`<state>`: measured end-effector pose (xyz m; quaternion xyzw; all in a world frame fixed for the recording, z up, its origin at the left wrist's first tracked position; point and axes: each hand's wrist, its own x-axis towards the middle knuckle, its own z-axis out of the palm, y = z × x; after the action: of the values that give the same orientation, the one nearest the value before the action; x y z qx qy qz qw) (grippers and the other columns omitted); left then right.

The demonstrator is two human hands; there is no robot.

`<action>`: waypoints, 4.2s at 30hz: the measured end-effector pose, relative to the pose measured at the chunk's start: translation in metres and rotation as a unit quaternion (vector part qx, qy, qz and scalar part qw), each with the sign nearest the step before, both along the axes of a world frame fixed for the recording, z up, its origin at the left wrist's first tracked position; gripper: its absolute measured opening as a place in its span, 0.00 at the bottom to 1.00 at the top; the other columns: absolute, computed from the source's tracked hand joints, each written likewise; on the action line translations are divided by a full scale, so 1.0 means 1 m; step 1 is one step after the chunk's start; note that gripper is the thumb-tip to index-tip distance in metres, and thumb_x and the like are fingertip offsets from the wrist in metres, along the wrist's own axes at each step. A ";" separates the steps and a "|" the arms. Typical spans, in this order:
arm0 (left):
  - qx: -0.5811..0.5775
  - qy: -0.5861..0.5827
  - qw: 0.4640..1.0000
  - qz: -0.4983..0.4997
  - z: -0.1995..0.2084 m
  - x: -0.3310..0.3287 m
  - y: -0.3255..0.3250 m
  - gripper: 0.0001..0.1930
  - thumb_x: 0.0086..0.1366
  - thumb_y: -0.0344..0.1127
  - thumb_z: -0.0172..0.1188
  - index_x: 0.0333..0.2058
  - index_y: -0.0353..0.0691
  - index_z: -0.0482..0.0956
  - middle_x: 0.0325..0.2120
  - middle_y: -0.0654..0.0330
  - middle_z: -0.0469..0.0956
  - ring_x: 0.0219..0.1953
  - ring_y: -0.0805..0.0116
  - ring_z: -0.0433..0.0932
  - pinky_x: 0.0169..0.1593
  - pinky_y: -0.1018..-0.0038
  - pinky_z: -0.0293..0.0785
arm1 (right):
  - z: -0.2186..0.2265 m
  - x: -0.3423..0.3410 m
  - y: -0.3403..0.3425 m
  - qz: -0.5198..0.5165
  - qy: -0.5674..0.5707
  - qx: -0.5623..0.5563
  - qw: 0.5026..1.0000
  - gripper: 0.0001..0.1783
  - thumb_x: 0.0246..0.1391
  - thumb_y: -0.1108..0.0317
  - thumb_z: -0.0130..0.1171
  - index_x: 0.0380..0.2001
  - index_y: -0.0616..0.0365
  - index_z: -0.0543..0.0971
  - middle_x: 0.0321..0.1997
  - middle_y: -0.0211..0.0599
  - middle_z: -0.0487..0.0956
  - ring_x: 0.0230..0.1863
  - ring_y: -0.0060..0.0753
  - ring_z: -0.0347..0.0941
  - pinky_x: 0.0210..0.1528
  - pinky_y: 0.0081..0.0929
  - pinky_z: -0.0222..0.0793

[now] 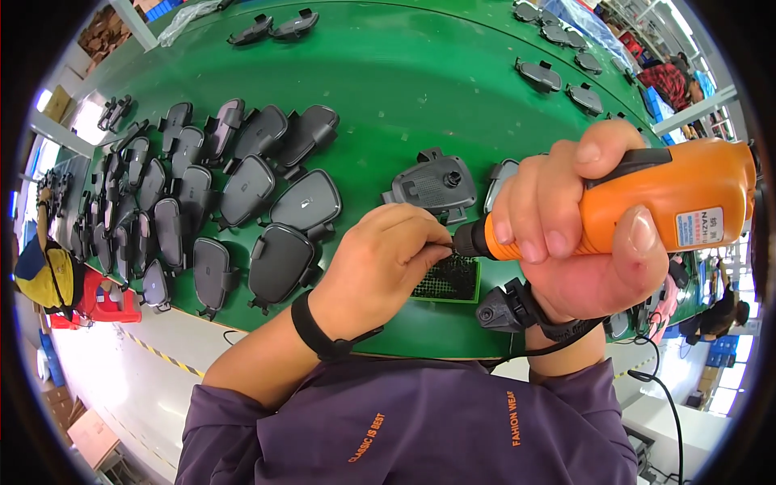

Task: The person picks up a car phone mount, places a screw into its back by hand, and tightens it with a power screwdriver. They repeat this process for several mounts, occasionally moving items aside on the green work surface to reach others.

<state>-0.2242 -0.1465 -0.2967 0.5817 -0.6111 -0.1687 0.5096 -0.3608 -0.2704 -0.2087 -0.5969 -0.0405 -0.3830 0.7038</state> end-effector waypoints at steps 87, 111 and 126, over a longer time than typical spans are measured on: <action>0.163 0.249 0.950 0.089 0.018 0.001 -0.039 0.21 0.61 0.29 0.66 0.52 0.32 0.76 0.39 0.60 0.79 0.39 0.72 0.77 0.45 0.73 0.75 | 0.031 -0.080 0.007 -0.195 -0.082 -0.091 0.973 0.23 0.58 0.55 0.63 0.42 0.58 0.64 0.20 0.27 0.67 0.19 0.22 0.62 0.25 0.20 0.64; 0.398 -0.138 0.886 0.194 -0.033 0.252 -0.225 0.19 0.62 0.50 0.64 0.38 0.37 0.85 0.37 0.49 0.83 0.38 0.57 0.84 0.39 0.63 0.80 | 0.015 -0.070 -0.015 -0.255 -0.054 -0.082 0.962 0.24 0.57 0.56 0.64 0.43 0.59 0.63 0.19 0.26 0.66 0.18 0.20 0.61 0.24 0.18 0.64; 0.271 -0.486 0.773 0.305 0.206 0.367 -0.003 0.17 0.59 0.39 0.64 0.42 0.31 0.80 0.38 0.47 0.82 0.41 0.52 0.81 0.48 0.63 0.76 | 0.020 -0.076 -0.031 -0.208 -0.035 -0.074 0.975 0.27 0.47 0.67 0.72 0.44 0.64 0.68 0.23 0.35 0.76 0.20 0.28 0.71 0.27 0.30 0.74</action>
<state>0.1426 -0.1498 -0.0909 0.8557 -0.4974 0.1423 -0.0093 -0.4368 -0.3013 -0.1882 -0.6291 0.0318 -0.5376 0.5605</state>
